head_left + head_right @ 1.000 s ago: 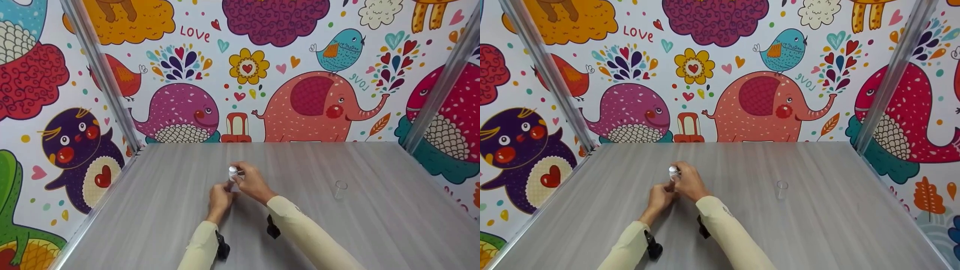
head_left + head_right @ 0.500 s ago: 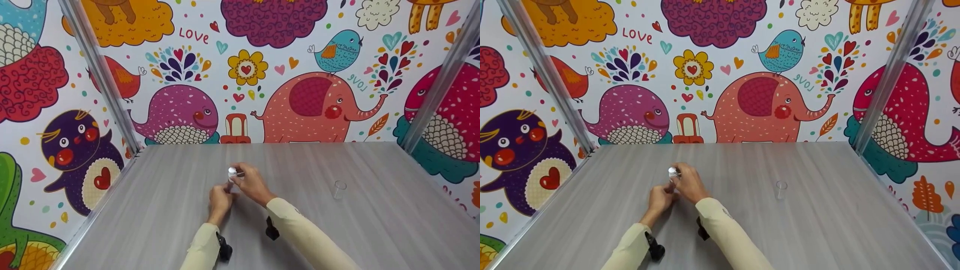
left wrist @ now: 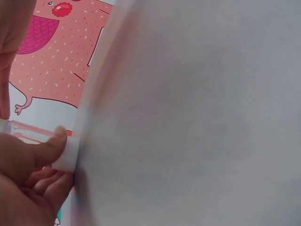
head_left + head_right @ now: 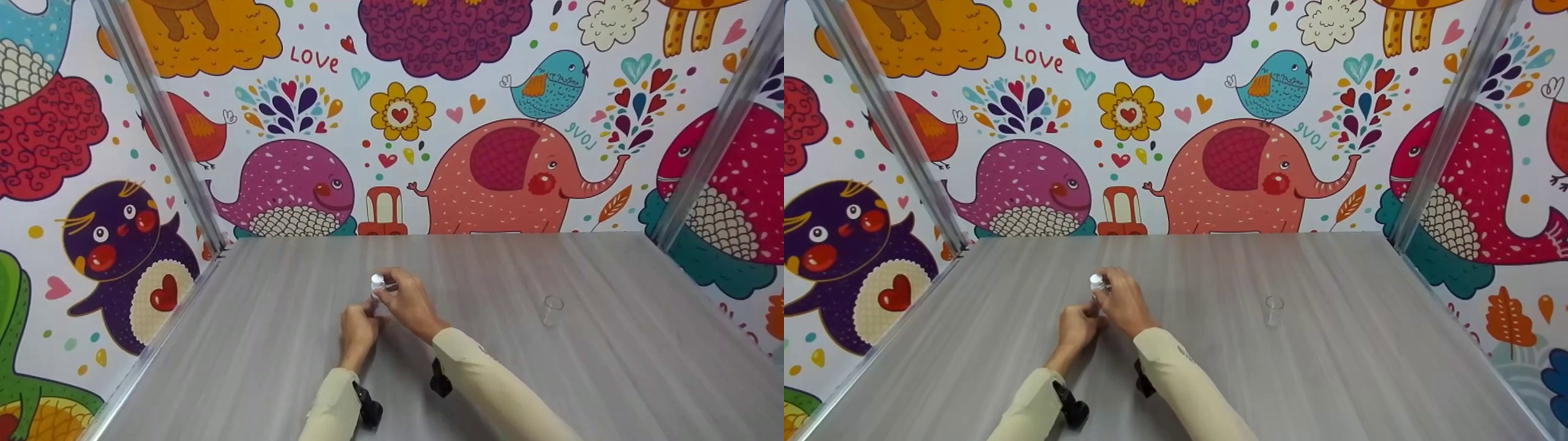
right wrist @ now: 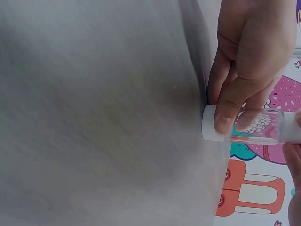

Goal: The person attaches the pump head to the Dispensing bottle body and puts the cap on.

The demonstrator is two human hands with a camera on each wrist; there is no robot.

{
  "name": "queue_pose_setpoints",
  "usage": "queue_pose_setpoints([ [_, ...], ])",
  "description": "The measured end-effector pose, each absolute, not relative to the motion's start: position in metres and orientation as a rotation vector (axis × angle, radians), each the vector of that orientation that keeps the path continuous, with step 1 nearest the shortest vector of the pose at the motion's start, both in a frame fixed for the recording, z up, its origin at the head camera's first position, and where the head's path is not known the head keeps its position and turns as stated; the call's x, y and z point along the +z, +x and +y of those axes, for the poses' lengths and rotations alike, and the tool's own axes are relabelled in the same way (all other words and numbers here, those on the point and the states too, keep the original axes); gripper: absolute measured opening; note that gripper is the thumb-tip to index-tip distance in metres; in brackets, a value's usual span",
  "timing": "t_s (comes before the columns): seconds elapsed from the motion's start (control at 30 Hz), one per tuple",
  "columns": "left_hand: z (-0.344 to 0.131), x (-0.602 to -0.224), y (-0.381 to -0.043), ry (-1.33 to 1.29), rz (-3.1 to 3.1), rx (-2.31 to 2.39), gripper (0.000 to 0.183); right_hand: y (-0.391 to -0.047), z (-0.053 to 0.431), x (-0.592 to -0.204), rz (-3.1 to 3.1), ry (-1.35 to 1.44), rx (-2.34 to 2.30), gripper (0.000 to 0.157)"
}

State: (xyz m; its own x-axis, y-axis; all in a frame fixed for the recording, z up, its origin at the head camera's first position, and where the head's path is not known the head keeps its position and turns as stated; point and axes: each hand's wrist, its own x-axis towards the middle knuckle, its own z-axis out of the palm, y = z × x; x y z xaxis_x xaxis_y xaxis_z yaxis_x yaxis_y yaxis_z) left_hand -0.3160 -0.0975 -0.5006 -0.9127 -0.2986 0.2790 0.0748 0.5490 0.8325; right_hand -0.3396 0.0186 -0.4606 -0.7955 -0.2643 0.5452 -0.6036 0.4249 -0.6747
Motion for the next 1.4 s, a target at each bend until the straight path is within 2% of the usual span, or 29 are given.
queue_pose_setpoints([
  [0.17,-0.098,-0.502,-0.316,0.167,-2.396,-1.325,0.01,-0.338,0.019,-0.458,-2.371,0.734,1.306,0.03],
  [0.33,-0.099,-0.504,-0.317,0.143,-2.379,-1.318,0.017,-0.338,0.021,-0.455,-2.415,0.758,1.302,0.028],
  [0.47,-0.1,-0.504,-0.317,0.129,-2.385,-1.291,0.013,-0.339,0.022,-0.452,-2.447,0.777,1.296,0.029],
  [0.7,-0.1,-0.499,-0.315,0.086,-2.435,-1.268,0.009,-0.338,0.031,-0.447,-2.556,0.834,1.214,0.04],
  [0.97,-0.102,-0.495,-0.317,0.063,-2.484,-1.317,0.016,-0.331,0.052,-0.444,-2.677,0.791,1.203,0.055],
  [1.17,-0.102,-0.493,-0.318,0.04,-2.509,-1.3,0.021,-0.325,0.067,-0.448,-2.678,0.862,1.041,0.055],
  [1.4,-0.102,-0.494,-0.317,0.041,-2.528,-1.295,0.014,-0.316,0.086,-0.448,-2.671,0.858,0.911,0.056],
])
